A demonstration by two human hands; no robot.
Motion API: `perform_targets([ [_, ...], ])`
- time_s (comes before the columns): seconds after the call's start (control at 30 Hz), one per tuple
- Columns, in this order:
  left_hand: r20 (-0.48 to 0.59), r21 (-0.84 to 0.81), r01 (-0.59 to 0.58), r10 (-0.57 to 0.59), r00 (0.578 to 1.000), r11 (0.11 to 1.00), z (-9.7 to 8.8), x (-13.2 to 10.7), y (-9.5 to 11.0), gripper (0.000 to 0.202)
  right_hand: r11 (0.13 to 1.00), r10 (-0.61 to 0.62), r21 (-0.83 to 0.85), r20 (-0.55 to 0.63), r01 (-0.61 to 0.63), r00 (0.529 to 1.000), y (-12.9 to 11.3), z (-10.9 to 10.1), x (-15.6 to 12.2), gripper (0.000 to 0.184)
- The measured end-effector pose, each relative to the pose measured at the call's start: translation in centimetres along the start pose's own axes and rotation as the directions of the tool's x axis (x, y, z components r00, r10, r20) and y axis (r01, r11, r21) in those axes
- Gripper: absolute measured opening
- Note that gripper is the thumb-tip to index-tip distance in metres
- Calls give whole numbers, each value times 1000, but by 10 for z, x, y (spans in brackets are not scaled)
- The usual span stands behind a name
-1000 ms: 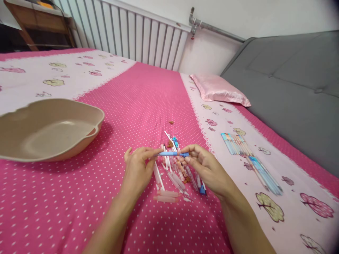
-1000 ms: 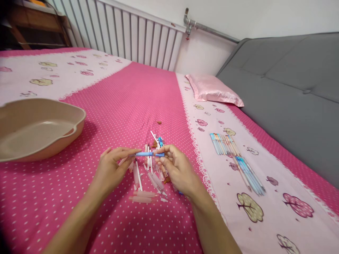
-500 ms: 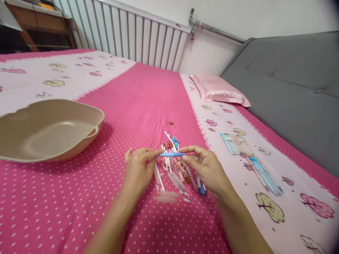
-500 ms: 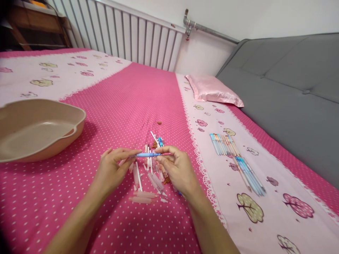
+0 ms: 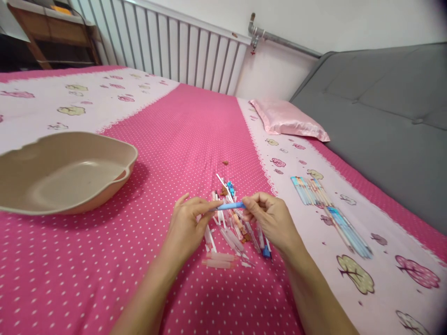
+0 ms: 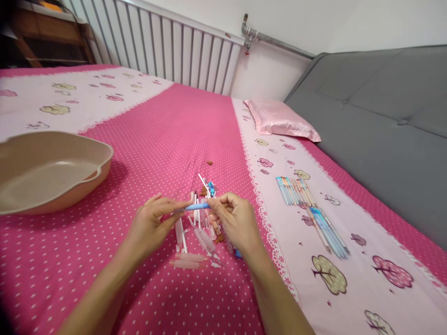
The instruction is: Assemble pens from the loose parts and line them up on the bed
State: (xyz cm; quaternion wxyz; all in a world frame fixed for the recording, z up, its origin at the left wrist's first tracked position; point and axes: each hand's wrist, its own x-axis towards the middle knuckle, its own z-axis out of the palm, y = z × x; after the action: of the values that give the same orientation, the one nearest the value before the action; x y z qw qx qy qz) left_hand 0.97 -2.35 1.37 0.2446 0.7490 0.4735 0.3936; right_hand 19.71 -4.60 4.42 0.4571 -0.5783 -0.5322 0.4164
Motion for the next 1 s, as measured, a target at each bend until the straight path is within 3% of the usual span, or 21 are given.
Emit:
perform_targets([
  [0.13, 18, -11, 1, 0, 1000, 1000, 0, 0, 2, 26, 998, -34, -58, 27, 35, 999, 2, 1, 0, 44],
  [0.3, 20, -77, 70, -69, 997, 995, 1, -2, 2, 25, 998, -57, 2, 37, 57, 998, 5, 0, 0, 47],
  [0.5, -32, -378, 182, -209, 977, 908, -2, -2, 9, 28, 997, -46, -55, 100, 51, 994, 1, 6, -2, 35],
  [0.77, 71, -601, 148, -132, 989, 785, 1, -5, 20, 33, 990, -37, -118, 281, 72, 959, 4, 28, -9, 22],
  [1.0, 119, -606, 184, -141, 983, 774, 5, -8, 19, 33, 997, -26, -59, 290, 44, 957, 8, 31, -8, 13],
])
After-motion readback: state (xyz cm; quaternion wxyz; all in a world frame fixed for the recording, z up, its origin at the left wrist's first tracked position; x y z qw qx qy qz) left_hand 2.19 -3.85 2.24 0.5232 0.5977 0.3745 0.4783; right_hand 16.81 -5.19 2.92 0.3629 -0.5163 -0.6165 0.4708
